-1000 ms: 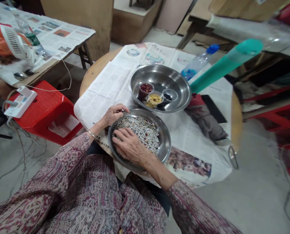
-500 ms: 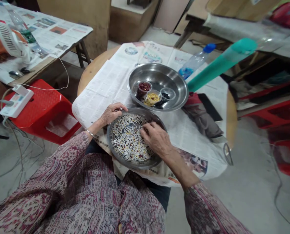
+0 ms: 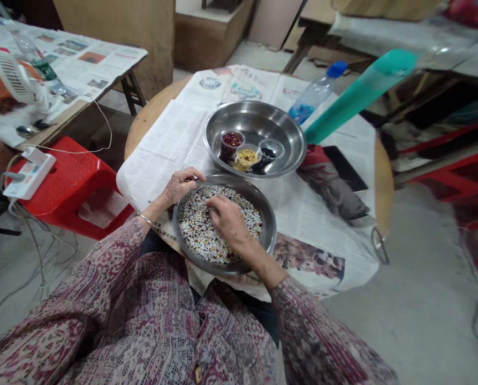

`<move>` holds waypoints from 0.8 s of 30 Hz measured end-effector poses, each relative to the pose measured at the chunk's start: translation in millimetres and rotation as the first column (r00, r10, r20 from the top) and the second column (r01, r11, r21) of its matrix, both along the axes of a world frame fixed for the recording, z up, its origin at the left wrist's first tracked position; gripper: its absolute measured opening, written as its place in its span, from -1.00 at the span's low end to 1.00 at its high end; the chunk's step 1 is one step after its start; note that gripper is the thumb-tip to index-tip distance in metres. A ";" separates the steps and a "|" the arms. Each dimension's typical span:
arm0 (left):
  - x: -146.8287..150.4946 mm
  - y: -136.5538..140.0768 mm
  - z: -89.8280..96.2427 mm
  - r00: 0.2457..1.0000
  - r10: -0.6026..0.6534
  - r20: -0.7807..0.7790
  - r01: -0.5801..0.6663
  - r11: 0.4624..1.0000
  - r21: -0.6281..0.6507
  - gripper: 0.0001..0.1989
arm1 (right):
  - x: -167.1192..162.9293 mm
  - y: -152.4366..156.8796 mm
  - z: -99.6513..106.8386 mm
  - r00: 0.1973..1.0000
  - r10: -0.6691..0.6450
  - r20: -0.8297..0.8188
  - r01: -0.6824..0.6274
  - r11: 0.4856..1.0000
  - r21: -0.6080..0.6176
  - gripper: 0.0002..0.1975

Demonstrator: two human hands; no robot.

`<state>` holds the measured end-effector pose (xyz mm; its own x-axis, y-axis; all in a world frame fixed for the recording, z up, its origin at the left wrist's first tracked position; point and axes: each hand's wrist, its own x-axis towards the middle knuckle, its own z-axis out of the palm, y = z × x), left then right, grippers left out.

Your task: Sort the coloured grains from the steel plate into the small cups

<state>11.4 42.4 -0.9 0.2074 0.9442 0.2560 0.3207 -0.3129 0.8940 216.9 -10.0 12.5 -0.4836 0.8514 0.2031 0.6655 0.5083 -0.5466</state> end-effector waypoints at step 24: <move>1.9 -0.5 0.1 0.998 0.009 0.060 -0.007 0.999 -0.033 -0.73 | 45.4 -28.4 10.5 0.936 0.188 0.298 -0.259 0.940 0.222 -0.79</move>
<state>13.3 41.9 -0.8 0.1853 0.9538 0.2366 0.2680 -0.2807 0.9216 262.3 -38.4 23.0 -0.7218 0.6515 0.2335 0.6211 0.7586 -0.1968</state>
